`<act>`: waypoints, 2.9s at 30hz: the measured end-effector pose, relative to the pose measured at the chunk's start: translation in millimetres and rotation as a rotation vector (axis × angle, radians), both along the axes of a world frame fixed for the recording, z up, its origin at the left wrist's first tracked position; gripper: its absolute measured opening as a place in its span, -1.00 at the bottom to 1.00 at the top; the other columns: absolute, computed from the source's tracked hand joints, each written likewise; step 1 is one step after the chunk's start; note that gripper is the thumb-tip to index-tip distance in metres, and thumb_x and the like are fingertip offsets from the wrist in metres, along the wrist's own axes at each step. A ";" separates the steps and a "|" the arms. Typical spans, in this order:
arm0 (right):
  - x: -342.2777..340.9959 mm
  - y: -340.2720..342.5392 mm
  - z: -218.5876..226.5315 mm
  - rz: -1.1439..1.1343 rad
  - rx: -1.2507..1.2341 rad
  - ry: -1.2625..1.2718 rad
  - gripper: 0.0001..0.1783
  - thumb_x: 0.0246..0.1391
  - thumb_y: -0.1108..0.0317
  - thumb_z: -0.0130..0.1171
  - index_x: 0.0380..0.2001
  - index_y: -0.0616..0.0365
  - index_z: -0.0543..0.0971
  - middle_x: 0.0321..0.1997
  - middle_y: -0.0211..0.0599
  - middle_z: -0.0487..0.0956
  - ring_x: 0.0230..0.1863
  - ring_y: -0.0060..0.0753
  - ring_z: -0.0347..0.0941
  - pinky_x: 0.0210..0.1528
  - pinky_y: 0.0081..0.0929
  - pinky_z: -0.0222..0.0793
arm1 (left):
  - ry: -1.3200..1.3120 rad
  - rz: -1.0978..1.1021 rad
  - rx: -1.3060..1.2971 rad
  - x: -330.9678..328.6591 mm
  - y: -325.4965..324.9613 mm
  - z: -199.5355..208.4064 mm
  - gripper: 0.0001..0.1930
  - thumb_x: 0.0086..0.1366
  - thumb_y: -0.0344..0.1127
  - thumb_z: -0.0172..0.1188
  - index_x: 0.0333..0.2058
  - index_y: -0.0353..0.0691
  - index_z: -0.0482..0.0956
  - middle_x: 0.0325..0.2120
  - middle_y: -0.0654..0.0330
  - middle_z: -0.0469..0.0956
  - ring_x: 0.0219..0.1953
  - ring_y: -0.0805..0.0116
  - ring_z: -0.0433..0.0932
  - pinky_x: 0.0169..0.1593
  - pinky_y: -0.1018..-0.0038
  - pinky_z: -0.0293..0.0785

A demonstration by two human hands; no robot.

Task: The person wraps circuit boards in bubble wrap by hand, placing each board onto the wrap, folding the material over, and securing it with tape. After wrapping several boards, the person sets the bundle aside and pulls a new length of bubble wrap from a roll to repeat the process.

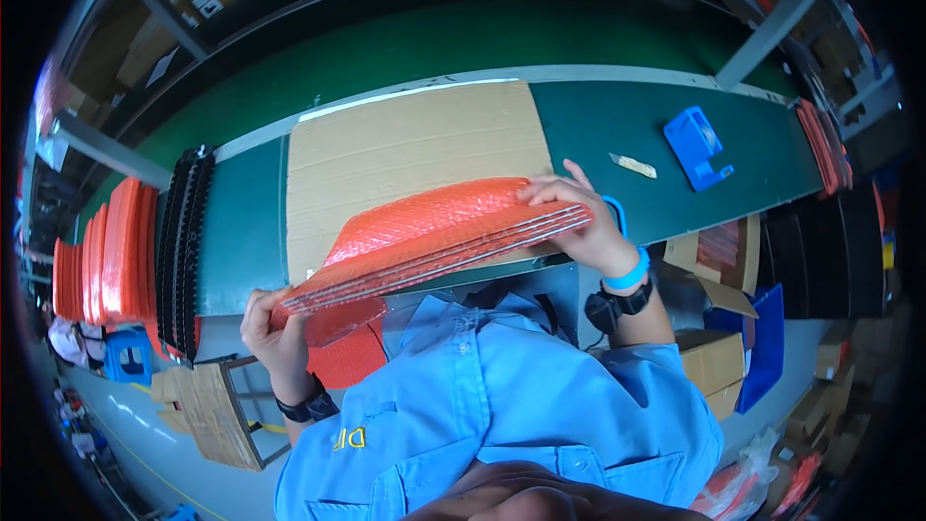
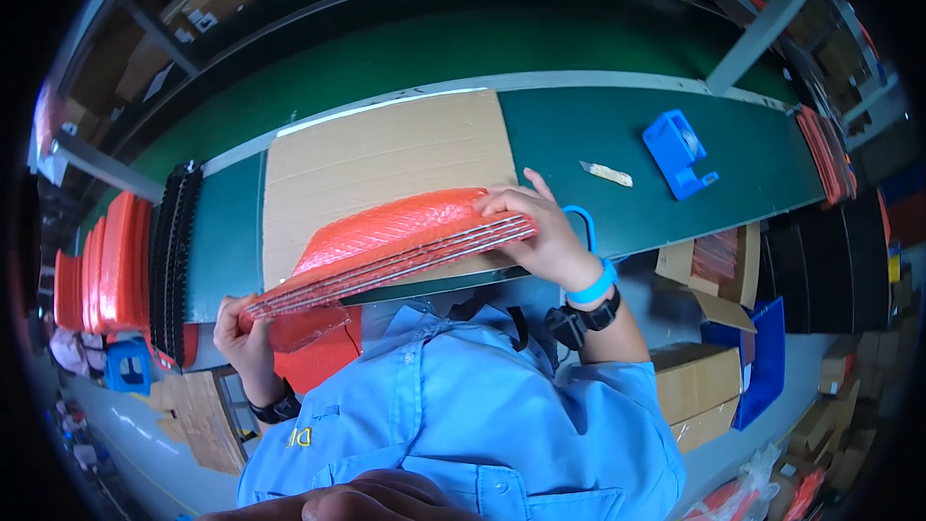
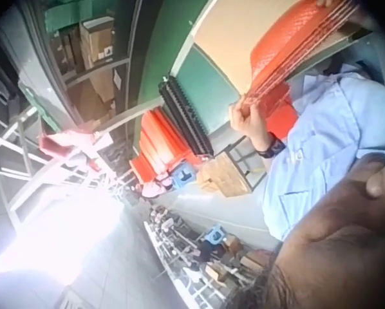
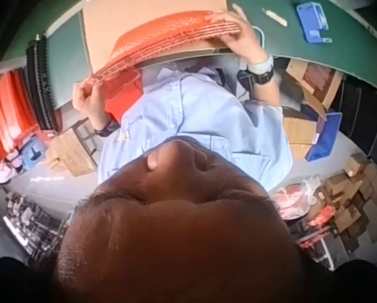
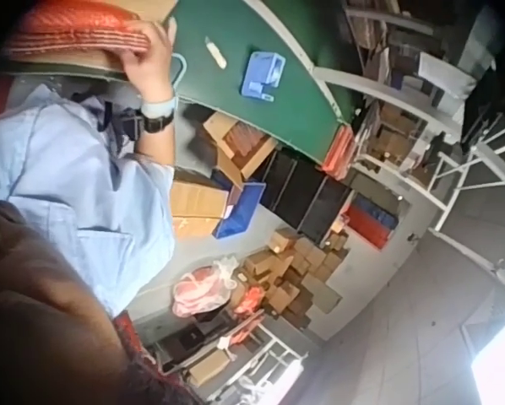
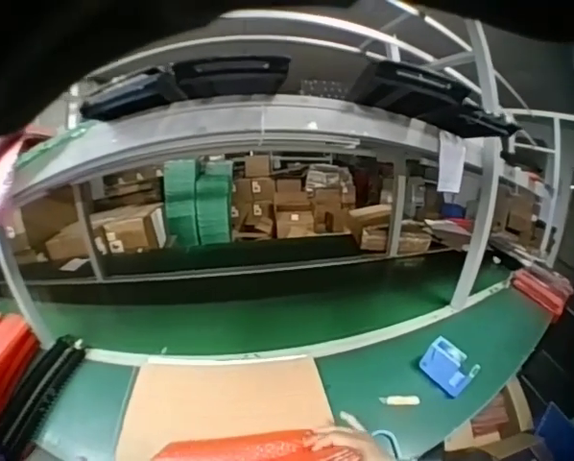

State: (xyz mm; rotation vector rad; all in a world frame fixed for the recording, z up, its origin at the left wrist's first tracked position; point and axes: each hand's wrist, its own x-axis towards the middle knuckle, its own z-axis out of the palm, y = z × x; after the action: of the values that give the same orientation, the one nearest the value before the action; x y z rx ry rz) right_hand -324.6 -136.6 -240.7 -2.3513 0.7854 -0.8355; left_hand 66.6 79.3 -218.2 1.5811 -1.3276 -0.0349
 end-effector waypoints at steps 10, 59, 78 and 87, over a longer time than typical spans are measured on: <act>62.6 -160.5 90.2 -0.118 0.057 0.071 -0.56 0.16 0.21 0.31 0.01 0.25 0.51 -0.11 -0.24 0.61 -0.06 -0.44 0.53 0.02 -0.47 0.44 | 0.235 -0.138 0.356 -16.7 -71.5 5.2 -0.68 0.14 -0.26 0.43 -0.58 -0.34 0.51 -0.68 0.31 0.46 -0.57 0.63 0.31 -0.52 0.53 0.24; 168.1 39.2 8.1 0.060 -0.537 0.572 -0.34 0.03 0.34 0.23 0.22 0.29 0.40 0.25 0.21 0.43 0.20 0.21 0.45 0.17 -0.14 0.47 | 0.477 0.270 0.549 98.8 35.6 -396.2 -0.64 0.24 -0.37 0.08 0.01 -0.30 0.57 -0.08 -0.15 0.62 0.00 -0.02 0.61 -0.02 0.26 0.54; 166.4 36.1 2.5 0.007 -0.532 0.576 -0.36 0.11 0.33 0.22 0.28 0.18 0.38 0.31 0.12 0.40 0.27 0.14 0.39 0.22 -0.16 0.42 | -0.122 0.633 0.856 115.5 237.1 -209.8 -0.91 0.24 -0.36 0.28 -0.37 -0.21 0.56 -0.34 0.11 0.58 -0.36 0.15 0.58 -0.28 0.44 0.48; 164.6 35.8 -0.6 0.018 -0.547 0.583 -0.36 0.14 0.31 0.19 0.29 0.18 0.36 0.31 0.12 0.40 0.29 0.14 0.37 0.24 -0.16 0.40 | 0.723 0.734 -0.388 160.0 235.6 -212.2 -0.75 0.42 -0.51 -0.06 0.01 -0.23 0.47 -0.17 0.11 0.60 -0.13 0.26 0.60 0.01 0.37 0.55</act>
State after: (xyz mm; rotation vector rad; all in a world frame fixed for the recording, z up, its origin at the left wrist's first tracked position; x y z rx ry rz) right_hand -160.0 -100.8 -241.4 -3.1572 0.8268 -0.3708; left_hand 226.6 314.9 -430.4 1.4259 -0.1482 0.0927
